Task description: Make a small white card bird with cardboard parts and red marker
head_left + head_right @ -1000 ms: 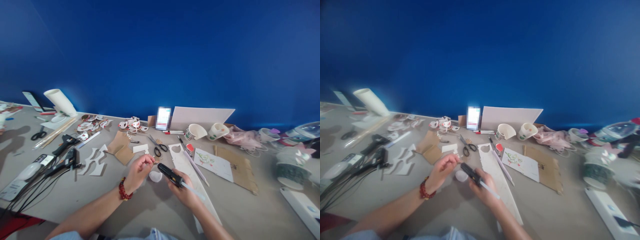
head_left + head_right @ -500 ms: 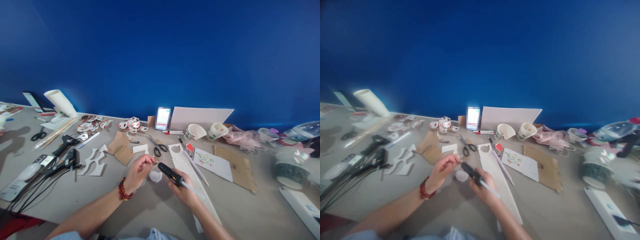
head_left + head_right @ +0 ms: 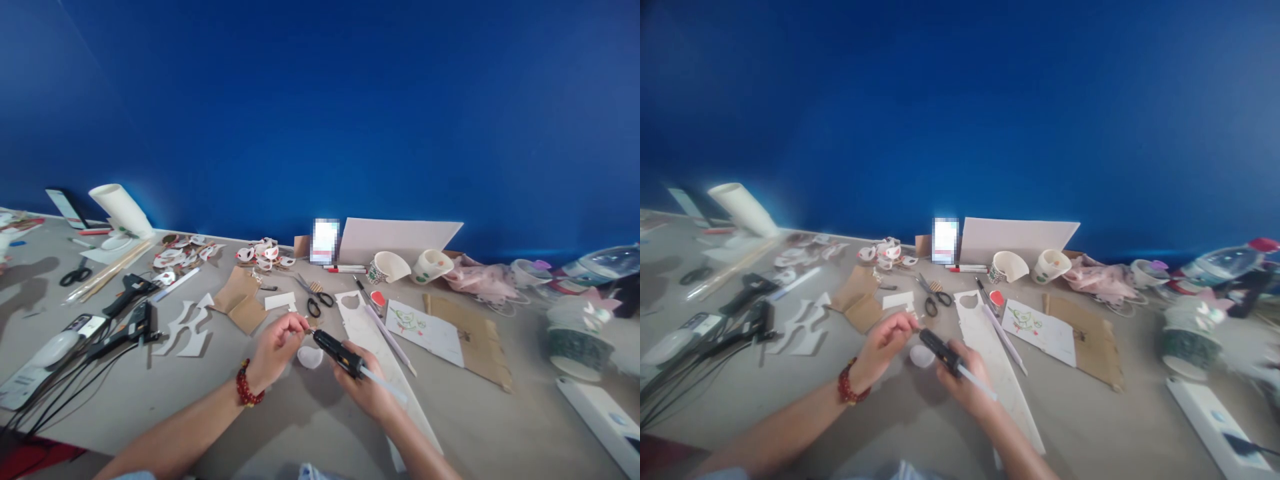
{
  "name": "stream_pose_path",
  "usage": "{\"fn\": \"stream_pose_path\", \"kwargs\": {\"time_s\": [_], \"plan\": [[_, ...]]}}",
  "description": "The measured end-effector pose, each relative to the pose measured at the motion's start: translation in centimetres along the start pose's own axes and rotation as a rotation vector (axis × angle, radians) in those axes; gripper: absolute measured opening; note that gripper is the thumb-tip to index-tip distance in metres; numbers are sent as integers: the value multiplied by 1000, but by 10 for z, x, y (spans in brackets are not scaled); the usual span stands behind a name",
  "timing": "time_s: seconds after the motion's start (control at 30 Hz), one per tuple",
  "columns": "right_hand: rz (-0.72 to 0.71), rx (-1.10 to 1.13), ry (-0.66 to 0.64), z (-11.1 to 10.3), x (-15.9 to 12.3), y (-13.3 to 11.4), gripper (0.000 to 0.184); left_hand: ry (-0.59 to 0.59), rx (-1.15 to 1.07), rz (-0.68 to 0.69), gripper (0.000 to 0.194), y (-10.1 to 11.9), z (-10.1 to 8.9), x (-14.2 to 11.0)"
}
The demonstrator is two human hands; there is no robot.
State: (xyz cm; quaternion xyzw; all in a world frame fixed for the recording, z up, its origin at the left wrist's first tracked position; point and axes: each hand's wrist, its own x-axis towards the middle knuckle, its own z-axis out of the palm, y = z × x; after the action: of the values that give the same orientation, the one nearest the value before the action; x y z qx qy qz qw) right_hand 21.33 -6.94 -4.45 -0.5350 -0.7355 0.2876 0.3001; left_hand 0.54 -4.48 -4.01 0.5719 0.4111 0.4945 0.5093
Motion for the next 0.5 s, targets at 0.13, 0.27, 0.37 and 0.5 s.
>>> {"fn": "stream_pose_path", "kwargs": {"time_s": [0.13,0.27,0.37,0.5], "plan": [[-2,-9,25,2,-1,5,10,2,10,22,22,-2,-1,0],[9,-5,1,4,-1,11,9,-4,19,24,21,-6,-3,-1],[2,-4,26,5,-1,11,9,-5,18,15,21,-7,-3,-2],[-3,1,30,4,-1,9,10,-13,33,48,20,-5,-3,-1]]}}
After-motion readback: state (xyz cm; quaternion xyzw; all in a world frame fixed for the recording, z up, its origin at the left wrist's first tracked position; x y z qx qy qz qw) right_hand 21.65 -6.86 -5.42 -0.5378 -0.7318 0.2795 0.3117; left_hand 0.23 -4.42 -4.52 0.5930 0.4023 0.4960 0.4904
